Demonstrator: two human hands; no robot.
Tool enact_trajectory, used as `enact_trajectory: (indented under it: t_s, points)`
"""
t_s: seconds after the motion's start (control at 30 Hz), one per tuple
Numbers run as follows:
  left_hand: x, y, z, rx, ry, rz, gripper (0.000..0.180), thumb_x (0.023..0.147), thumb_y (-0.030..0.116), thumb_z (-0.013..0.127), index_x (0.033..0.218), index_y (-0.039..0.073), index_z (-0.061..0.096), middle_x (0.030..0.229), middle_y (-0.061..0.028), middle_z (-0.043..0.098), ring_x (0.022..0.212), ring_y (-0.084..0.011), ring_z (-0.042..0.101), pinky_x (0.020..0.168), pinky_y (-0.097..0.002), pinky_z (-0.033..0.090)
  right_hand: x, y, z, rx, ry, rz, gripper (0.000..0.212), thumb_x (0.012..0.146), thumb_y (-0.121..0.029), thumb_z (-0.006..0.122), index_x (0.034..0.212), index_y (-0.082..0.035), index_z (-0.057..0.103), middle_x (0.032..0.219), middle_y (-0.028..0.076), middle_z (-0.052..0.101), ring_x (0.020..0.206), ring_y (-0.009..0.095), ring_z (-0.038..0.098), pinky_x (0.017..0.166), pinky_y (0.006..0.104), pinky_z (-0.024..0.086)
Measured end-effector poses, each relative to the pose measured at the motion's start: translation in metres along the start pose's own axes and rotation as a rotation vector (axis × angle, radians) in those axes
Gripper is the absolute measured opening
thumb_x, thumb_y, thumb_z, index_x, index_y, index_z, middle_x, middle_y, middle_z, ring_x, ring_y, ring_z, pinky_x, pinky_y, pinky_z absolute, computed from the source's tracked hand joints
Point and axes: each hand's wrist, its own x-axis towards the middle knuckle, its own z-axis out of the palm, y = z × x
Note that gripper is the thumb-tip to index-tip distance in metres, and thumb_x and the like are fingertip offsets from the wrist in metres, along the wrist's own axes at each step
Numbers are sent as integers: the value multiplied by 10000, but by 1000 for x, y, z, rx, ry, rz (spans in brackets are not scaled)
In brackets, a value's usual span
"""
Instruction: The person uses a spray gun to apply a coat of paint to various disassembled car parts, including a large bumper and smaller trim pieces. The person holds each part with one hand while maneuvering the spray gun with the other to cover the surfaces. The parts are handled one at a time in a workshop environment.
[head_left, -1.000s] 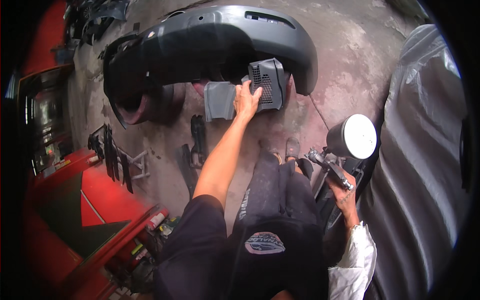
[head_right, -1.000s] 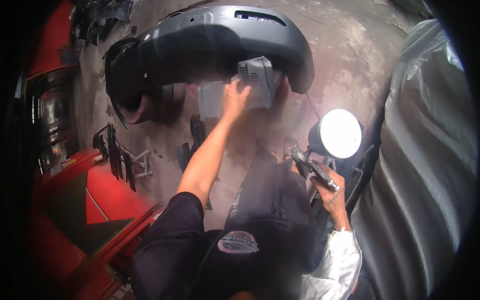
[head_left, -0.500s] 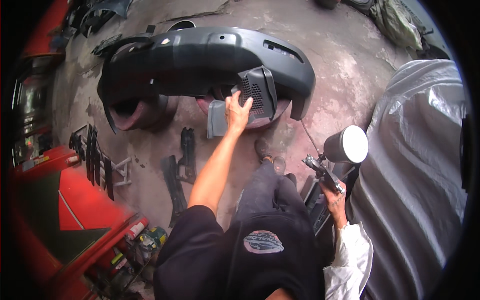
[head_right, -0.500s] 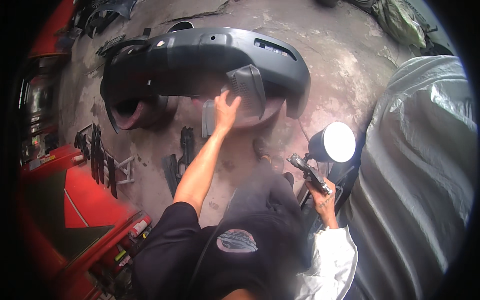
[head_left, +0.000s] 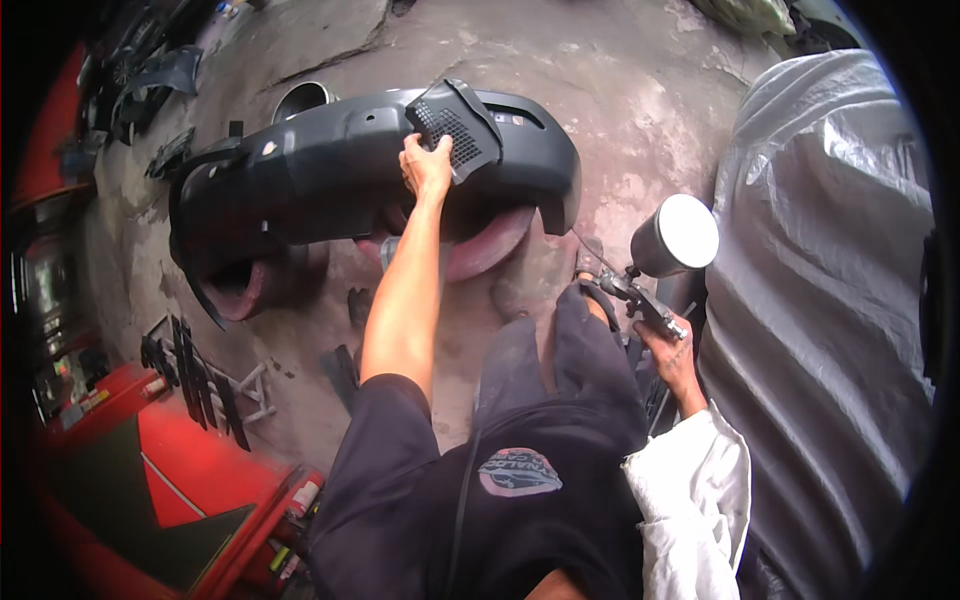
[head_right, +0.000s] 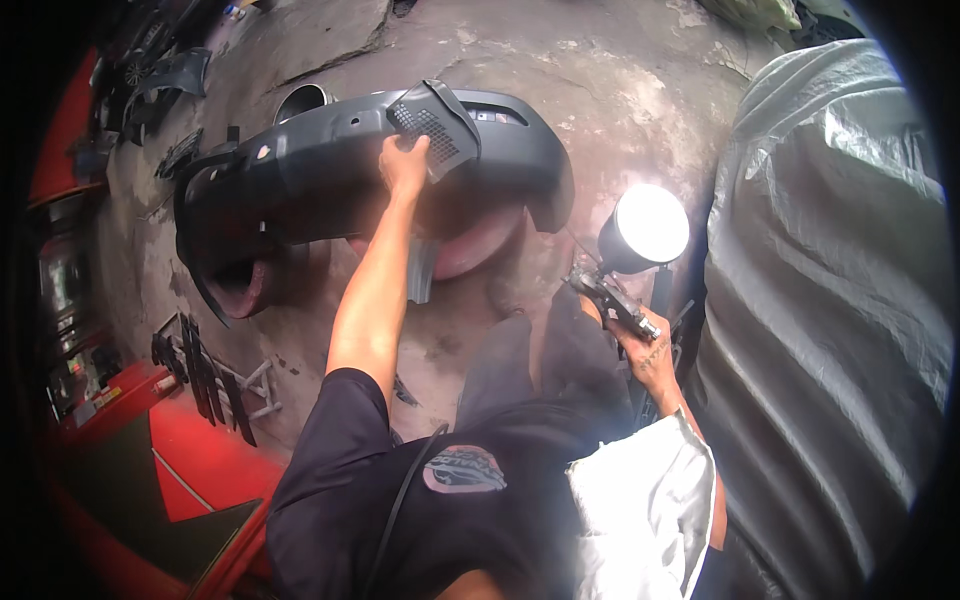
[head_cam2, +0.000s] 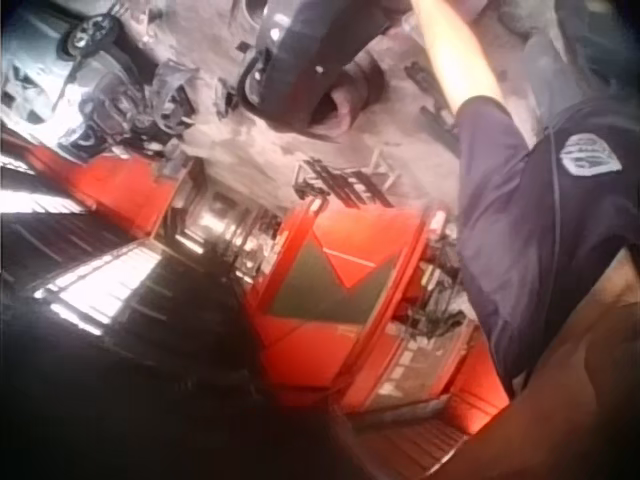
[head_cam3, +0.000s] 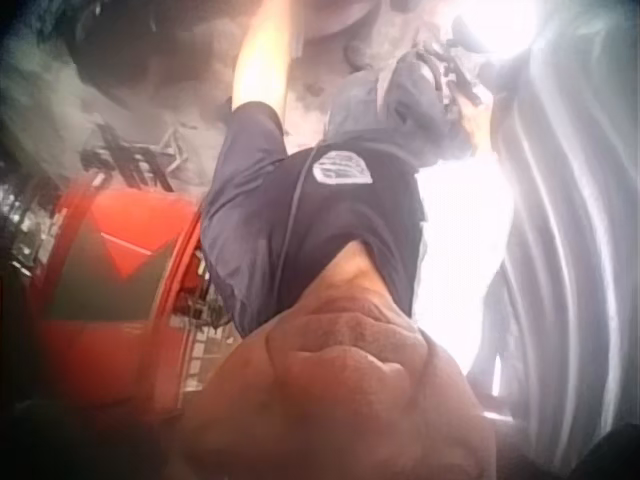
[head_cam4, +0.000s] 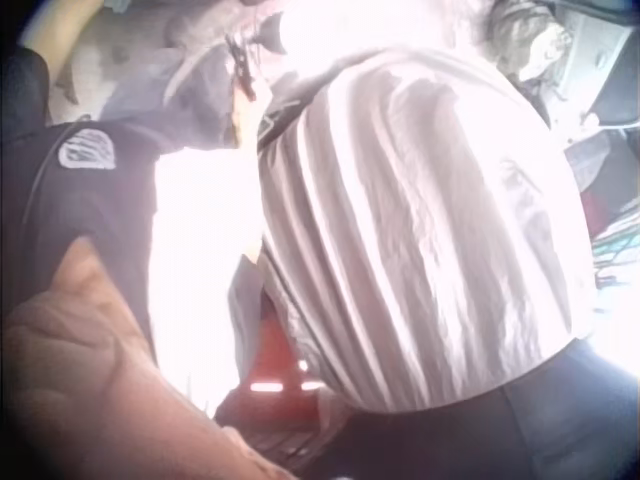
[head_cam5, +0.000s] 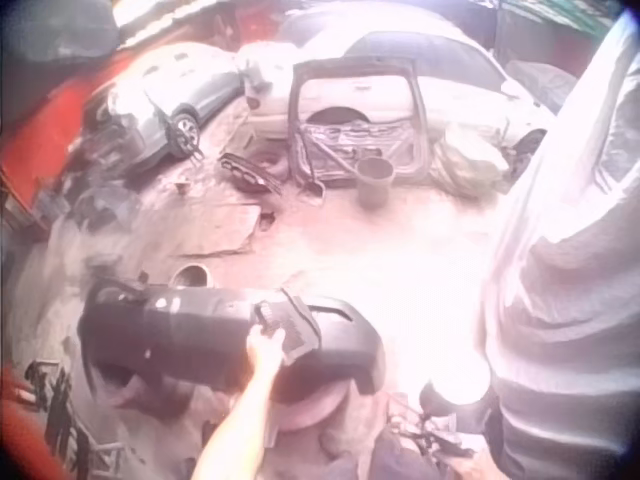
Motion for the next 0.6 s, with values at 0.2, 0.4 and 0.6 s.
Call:
enact_trajectory:
  t_s: [0.2, 0.4, 0.6]
  points:
    - [-31, -4, 73, -288, 207, -313, 631, 761, 345, 871, 1154, -27, 548, 1144, -263, 652, 940, -392, 693, 810, -471, 588, 59, -21, -45, -67, -149, -64, 346, 860, -70, 739, 1198, -7, 697, 1024, 124, 745, 869, 237, 695, 814, 332, 525]
    - [-62, 54, 117, -527, 328, -597, 586, 813, 259, 851, 1175, -33, 494, 1131, -250, 630, 726, -340, 697, 417, -392, 601, 108, -26, -105, -137, -233, -211, 412, 841, -58, 748, 1243, 2, 674, 1061, 159, 740, 932, 271, 703, 865, 347, 535]
    - [-67, 80, 113, -472, 282, -667, 613, 834, 292, 849, 1230, 3, 481, 1193, -252, 616, 809, -352, 697, 437, -409, 618, 145, -27, -145, -125, -232, -165, 423, 842, -49, 749, 1259, -30, 683, 1098, 161, 746, 955, 277, 729, 867, 340, 543]
